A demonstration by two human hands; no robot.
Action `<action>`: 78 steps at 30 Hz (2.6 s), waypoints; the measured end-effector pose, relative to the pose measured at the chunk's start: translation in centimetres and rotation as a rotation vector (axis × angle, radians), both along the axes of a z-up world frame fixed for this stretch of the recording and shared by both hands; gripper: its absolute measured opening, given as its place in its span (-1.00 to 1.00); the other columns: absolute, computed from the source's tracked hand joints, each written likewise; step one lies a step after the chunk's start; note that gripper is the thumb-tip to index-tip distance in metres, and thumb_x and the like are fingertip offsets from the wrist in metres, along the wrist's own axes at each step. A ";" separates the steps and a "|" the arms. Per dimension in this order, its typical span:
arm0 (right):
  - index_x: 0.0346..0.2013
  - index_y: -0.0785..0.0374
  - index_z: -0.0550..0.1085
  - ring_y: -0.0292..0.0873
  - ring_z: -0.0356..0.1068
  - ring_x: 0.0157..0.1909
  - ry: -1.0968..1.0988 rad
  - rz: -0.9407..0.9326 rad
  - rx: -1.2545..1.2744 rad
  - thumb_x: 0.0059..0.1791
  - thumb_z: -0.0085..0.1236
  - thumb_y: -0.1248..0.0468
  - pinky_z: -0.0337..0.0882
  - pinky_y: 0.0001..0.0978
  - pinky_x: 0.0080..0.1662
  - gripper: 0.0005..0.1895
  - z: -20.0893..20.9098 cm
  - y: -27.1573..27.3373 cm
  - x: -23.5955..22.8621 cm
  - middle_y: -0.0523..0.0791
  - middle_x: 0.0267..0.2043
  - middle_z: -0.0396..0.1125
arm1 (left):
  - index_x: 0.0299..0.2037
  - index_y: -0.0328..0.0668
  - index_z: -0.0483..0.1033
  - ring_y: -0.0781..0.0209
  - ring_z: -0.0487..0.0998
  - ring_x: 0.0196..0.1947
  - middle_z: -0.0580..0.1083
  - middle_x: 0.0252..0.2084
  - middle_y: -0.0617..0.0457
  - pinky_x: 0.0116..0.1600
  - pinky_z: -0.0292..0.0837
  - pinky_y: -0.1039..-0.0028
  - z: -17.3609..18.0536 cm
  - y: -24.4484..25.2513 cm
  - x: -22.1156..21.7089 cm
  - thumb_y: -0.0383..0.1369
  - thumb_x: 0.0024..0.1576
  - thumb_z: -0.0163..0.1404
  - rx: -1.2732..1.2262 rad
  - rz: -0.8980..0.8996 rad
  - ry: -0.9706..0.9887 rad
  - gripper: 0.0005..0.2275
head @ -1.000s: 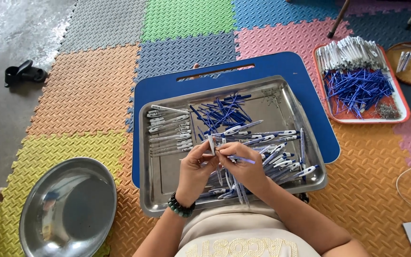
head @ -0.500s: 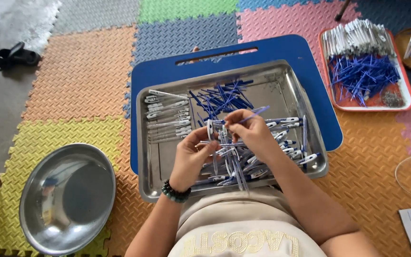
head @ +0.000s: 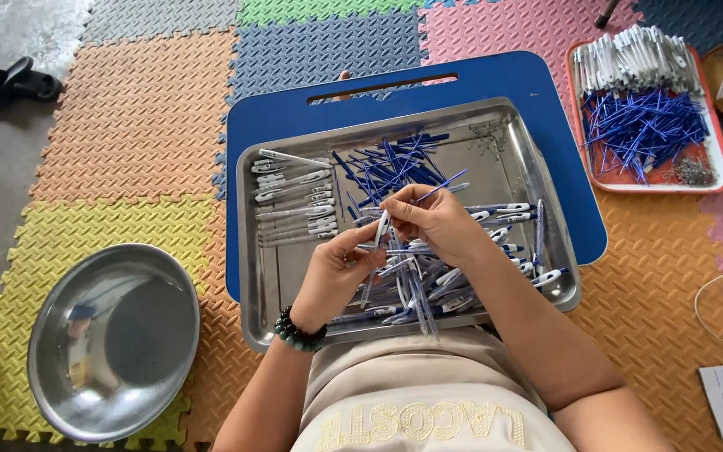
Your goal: Assembling ballpoint pens by inserting blue ink refills into white pen barrels on a metal tray.
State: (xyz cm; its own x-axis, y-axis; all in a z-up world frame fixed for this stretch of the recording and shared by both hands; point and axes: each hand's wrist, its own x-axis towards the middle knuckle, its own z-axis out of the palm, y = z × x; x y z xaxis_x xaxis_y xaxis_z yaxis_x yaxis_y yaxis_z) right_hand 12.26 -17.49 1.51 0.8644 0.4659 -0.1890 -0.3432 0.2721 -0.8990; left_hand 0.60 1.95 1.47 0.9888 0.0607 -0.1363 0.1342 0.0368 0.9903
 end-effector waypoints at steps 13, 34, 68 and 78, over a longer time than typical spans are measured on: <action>-0.03 0.33 0.62 -0.26 0.50 -0.49 -0.108 -0.208 -0.249 0.23 0.30 0.15 0.65 -0.47 -0.43 -0.74 -0.6 -2.0 6.2 -0.08 -0.45 0.47 | 0.43 -0.35 0.53 0.16 0.75 -0.20 0.68 0.08 -0.18 -0.15 0.87 0.23 -0.7 1.7 -0.8 -0.50 0.28 0.22 -0.100 -0.046 0.187 -0.53; 0.15 0.20 0.64 -0.06 0.70 -0.01 0.476 0.286 0.240 0.26 0.14 0.08 0.70 -0.28 -0.11 -0.69 -3.7 0.0 -0.7 0.03 -0.05 0.67 | 0.09 -0.45 0.67 -0.17 0.77 -0.44 0.53 -0.50 -0.25 -0.18 0.82 -0.18 1.3 0.8 0.5 -0.45 0.35 0.11 -0.414 0.120 0.220 -0.79; 0.12 0.13 0.42 -0.04 0.68 -0.03 -0.575 -0.571 -0.523 0.40 0.03 0.28 0.71 -0.29 -0.07 -0.97 -4.8 -12.1 11.1 0.01 -0.05 0.59 | 0.16 -0.09 0.70 -0.08 0.79 -0.22 0.74 -0.17 -0.05 -0.19 0.71 0.07 -6.0 14.4 6.6 -0.27 0.34 0.16 0.914 0.467 0.030 -0.76; 0.08 0.25 0.51 -0.08 0.63 -0.26 -0.579 -0.711 -0.579 0.37 0.07 0.33 0.70 -0.29 -0.19 -0.92 -7.7 -13.5 12.1 0.06 -0.16 0.59 | 0.45 0.09 0.57 -0.32 0.30 0.58 0.37 0.56 -0.18 0.54 0.09 -0.35 -9.1 13.7 13.0 -0.05 0.48 0.00 1.489 0.209 -0.330 -0.60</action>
State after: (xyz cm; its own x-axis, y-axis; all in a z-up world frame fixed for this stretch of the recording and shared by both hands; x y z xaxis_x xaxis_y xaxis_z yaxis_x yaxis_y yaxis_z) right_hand 24.33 -31.00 -6.22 0.9302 -0.2053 0.3043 0.2433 -0.2762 -0.9298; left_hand 13.59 15.61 -7.64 0.9184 0.0758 0.3883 0.0272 -0.9913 0.1291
